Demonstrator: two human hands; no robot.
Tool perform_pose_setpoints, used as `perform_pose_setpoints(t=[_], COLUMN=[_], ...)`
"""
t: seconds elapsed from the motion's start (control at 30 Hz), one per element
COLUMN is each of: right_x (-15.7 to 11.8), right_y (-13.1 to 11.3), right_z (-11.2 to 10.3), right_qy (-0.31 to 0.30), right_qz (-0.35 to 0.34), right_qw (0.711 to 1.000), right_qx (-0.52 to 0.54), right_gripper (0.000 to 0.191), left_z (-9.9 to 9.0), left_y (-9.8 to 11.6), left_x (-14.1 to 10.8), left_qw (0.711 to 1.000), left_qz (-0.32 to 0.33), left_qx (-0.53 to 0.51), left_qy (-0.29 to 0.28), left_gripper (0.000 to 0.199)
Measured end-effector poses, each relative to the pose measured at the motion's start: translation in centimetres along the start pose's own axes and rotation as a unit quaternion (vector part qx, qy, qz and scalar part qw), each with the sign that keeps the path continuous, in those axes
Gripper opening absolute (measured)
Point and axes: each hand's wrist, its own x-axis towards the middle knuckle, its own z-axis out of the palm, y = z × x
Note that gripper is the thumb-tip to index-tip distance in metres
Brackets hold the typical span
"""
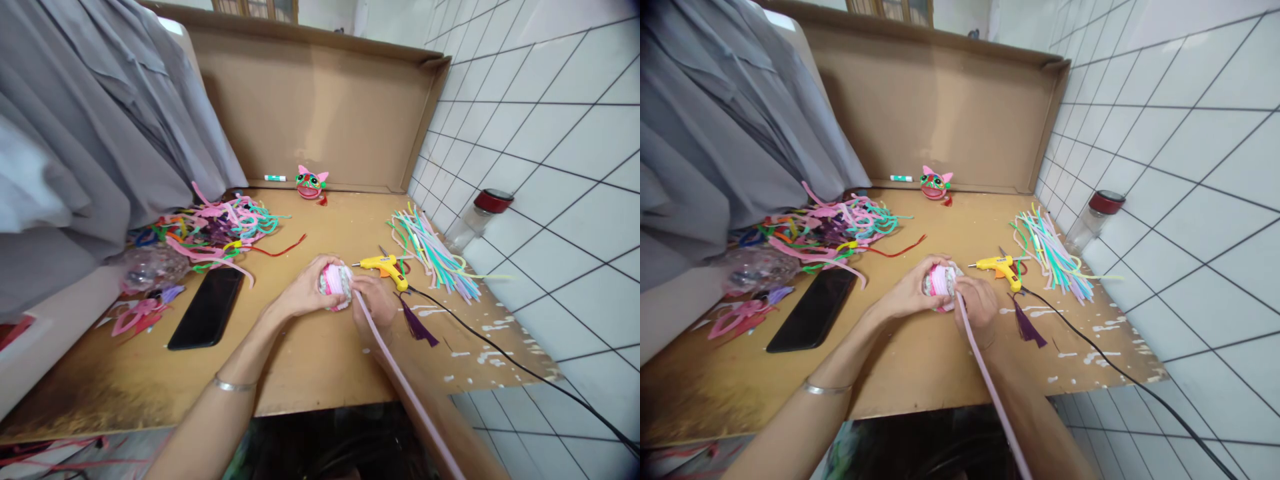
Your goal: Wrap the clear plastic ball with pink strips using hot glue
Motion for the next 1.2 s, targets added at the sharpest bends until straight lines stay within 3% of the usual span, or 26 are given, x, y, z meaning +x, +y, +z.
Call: perform_pose_setpoints(t=[0.33, 0.57, 1.2], right_x=[0.49, 0.33, 0.94], right_y=[-0.59, -0.69, -0.90], right_z=[-0.03, -0.16, -0.19], right_qy=[-0.025, -0.069, -0.080], right_qz=[-0.058, -0.056, -0.069], right_qw=[0.997, 0.995, 0.992], right_qx=[-0.043, -0.051, -0.068], right_gripper=[0.016, 0.018, 0.015], left_z=[0.11, 0.01, -0.08], left_y=[-0.10, 0.01, 0.30], left_x=[0.03, 0.04, -0.03], left_qw=[1.000, 1.000, 1.000], left_qz=[-0.017, -0.018, -0.003], left_qx=[-0.007, 0.008, 0.023], left_qy=[0.000, 0.006, 0.003], left_gripper=[0.057, 0.056, 0.056])
